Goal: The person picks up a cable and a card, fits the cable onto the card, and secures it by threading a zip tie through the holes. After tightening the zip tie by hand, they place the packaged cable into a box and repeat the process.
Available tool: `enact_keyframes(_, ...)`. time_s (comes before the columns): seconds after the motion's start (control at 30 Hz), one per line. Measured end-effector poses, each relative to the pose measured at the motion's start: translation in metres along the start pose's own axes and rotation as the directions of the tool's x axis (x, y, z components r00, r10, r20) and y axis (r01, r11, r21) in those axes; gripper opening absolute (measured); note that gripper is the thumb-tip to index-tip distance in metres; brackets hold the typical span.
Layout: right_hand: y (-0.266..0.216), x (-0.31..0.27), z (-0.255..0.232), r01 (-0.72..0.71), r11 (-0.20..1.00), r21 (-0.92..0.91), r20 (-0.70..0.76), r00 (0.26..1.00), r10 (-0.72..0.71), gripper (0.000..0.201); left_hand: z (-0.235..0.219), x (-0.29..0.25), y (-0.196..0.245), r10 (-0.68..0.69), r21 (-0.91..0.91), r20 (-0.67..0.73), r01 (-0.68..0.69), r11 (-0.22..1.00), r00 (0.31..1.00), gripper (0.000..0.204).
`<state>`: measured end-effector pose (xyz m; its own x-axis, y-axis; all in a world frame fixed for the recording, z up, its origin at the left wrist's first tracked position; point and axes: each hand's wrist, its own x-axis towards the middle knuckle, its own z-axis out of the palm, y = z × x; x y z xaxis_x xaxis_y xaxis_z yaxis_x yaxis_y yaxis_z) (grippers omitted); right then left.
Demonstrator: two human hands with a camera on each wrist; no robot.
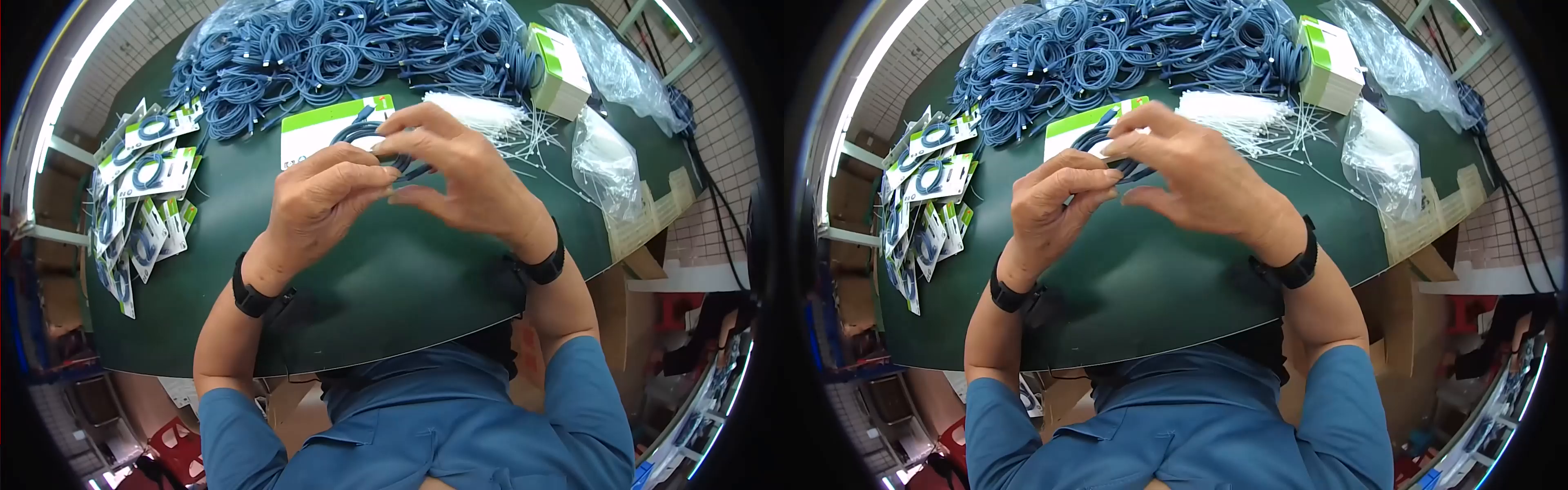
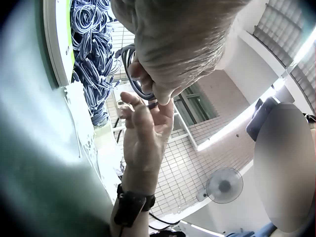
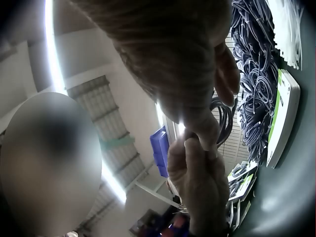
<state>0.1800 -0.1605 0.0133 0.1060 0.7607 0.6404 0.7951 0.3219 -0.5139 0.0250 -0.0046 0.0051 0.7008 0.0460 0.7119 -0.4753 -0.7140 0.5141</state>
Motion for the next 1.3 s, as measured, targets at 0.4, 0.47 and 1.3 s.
enact_keyframes(0.4,0.010,-0.015,0.001,-0.009,0.976,-0.218,0.320,0.944,0.080,0.022,0.000,-0.001,-0.005,0.137,0.113,0.202,-0.162,0.980,0.970,0.029)
enact_keyframes(0.47,0.009,-0.014,-0.001,-0.015,0.978,-0.208,0.343,0.935,0.087,0.023,-0.001,-0.001,-0.004,0.132,0.099,0.224,-0.158,0.983,0.966,0.031)
enact_keyframes(1.3,0.012,-0.005,-0.025,-0.091,0.973,0.213,0.134,0.989,0.064,0.020,-0.017,0.004,-0.011,0.074,0.039,0.150,-0.081,0.996,0.986,0.031)
